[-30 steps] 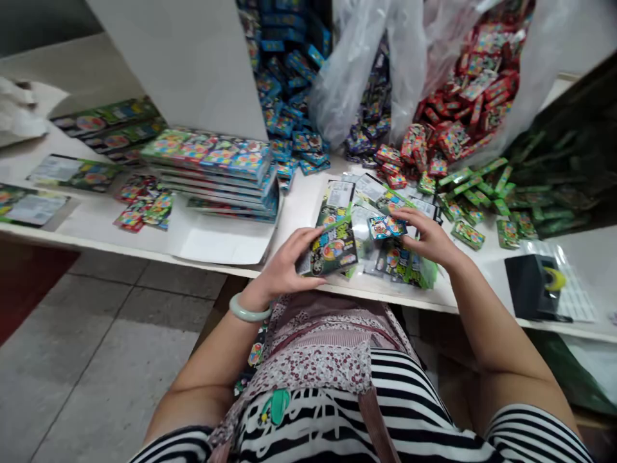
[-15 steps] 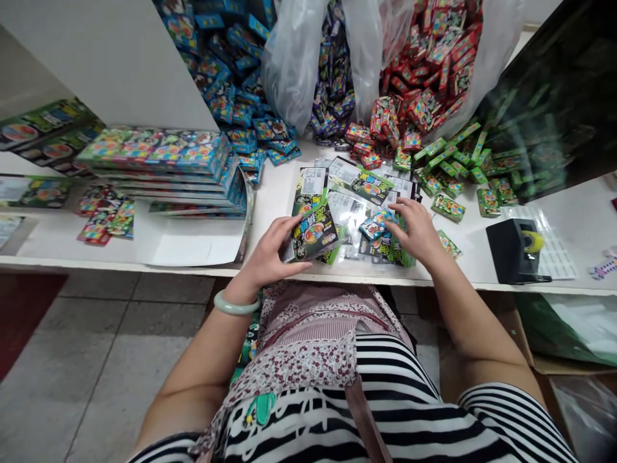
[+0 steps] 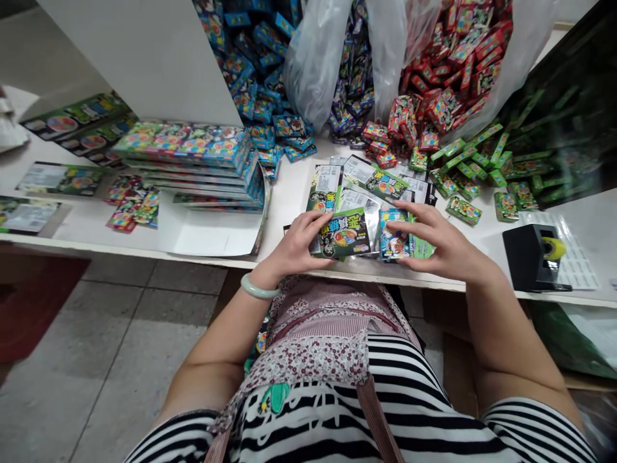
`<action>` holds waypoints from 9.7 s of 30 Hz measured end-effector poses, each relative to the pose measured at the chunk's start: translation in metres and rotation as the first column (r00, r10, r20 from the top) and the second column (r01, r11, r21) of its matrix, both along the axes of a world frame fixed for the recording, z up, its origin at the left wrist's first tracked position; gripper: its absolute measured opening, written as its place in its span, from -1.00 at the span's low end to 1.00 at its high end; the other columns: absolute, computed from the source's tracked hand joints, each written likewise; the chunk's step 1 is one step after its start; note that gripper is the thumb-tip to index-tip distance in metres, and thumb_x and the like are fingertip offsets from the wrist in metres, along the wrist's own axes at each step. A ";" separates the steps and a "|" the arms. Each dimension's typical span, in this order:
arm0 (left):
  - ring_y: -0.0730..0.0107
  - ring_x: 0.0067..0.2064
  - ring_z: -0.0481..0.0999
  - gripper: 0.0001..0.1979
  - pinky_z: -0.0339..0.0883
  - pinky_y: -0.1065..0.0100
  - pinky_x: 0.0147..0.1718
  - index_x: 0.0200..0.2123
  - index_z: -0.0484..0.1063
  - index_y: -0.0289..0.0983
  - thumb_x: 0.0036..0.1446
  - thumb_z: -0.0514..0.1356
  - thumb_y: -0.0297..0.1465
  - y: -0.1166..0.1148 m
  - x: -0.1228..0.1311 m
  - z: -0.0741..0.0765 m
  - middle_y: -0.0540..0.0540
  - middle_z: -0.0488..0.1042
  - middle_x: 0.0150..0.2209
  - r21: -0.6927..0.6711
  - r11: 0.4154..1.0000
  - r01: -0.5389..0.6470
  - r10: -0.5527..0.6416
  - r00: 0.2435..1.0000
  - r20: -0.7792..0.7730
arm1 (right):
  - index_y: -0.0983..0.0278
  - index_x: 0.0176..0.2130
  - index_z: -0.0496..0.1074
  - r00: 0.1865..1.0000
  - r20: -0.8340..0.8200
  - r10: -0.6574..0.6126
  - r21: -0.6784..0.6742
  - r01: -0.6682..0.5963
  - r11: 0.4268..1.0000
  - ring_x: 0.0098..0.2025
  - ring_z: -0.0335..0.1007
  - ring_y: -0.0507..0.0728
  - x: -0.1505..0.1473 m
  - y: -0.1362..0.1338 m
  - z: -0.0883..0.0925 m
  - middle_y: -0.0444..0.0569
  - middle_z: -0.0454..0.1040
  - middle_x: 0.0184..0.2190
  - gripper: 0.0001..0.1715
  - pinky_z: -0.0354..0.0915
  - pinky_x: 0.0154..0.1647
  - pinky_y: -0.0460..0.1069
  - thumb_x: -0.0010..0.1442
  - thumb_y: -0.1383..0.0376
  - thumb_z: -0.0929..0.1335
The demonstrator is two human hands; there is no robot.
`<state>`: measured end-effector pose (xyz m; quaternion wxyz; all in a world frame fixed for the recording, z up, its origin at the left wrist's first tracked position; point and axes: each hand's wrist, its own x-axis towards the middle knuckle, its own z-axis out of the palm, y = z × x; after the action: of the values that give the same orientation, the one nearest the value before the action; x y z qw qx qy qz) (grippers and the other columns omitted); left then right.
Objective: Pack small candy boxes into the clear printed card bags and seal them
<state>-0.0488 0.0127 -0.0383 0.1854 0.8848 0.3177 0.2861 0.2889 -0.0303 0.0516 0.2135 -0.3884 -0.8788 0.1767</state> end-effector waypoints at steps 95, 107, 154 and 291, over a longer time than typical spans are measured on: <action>0.36 -0.18 0.52 -0.83 0.43 0.29 -0.18 -0.24 0.53 -0.22 0.21 0.30 -0.25 -0.020 0.055 0.022 -0.08 0.53 -0.25 -0.488 0.859 0.153 0.137 0.851 0.507 | 0.19 -0.31 0.43 0.689 -0.558 -0.463 -0.490 0.177 0.854 -0.22 0.43 0.11 -0.064 -0.008 -0.060 -0.06 0.51 -0.28 -0.72 0.38 -0.20 0.06 0.20 0.03 0.41; 0.37 -0.18 0.52 -0.91 0.41 0.30 -0.17 -0.25 0.52 -0.23 0.22 0.28 -0.33 -0.020 0.054 0.021 -0.08 0.53 -0.25 -0.488 0.856 0.170 0.102 0.870 0.482 | 0.19 -0.31 0.43 0.902 -0.383 -0.199 -0.287 0.088 0.954 -0.21 0.42 0.15 -0.051 -0.001 -0.041 -0.04 0.51 -0.28 -0.88 0.33 -0.19 0.07 0.26 0.21 0.40; 0.35 -0.22 0.49 -0.83 0.36 0.29 -0.18 -0.29 0.45 -0.22 0.16 0.31 -0.26 -0.008 0.076 0.008 -0.04 0.49 -0.30 -0.468 0.883 0.024 0.213 0.869 0.446 | 0.22 -0.43 0.43 0.592 -0.395 -0.703 -0.669 0.338 0.662 -0.27 0.41 0.09 0.045 0.013 -0.029 -0.09 0.49 -0.38 -0.53 0.37 -0.14 0.05 -0.07 -0.08 0.52; 0.26 -0.01 0.62 -0.70 0.49 0.26 0.03 0.02 0.53 -0.29 0.31 0.14 -0.35 -0.001 0.047 0.047 -0.17 0.63 -0.01 -0.214 0.943 -0.254 0.306 0.914 0.265 | 0.07 0.32 0.21 0.657 -0.612 -0.441 -0.279 0.342 0.897 0.24 0.33 0.28 -0.061 0.019 -0.045 0.14 0.01 0.44 -0.16 0.41 0.15 0.21 0.16 -0.05 0.45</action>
<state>-0.0021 0.0116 0.0092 0.2643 0.7576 0.4344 0.4093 0.2276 -0.0113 0.0071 0.5156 -0.4946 -0.6258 0.3130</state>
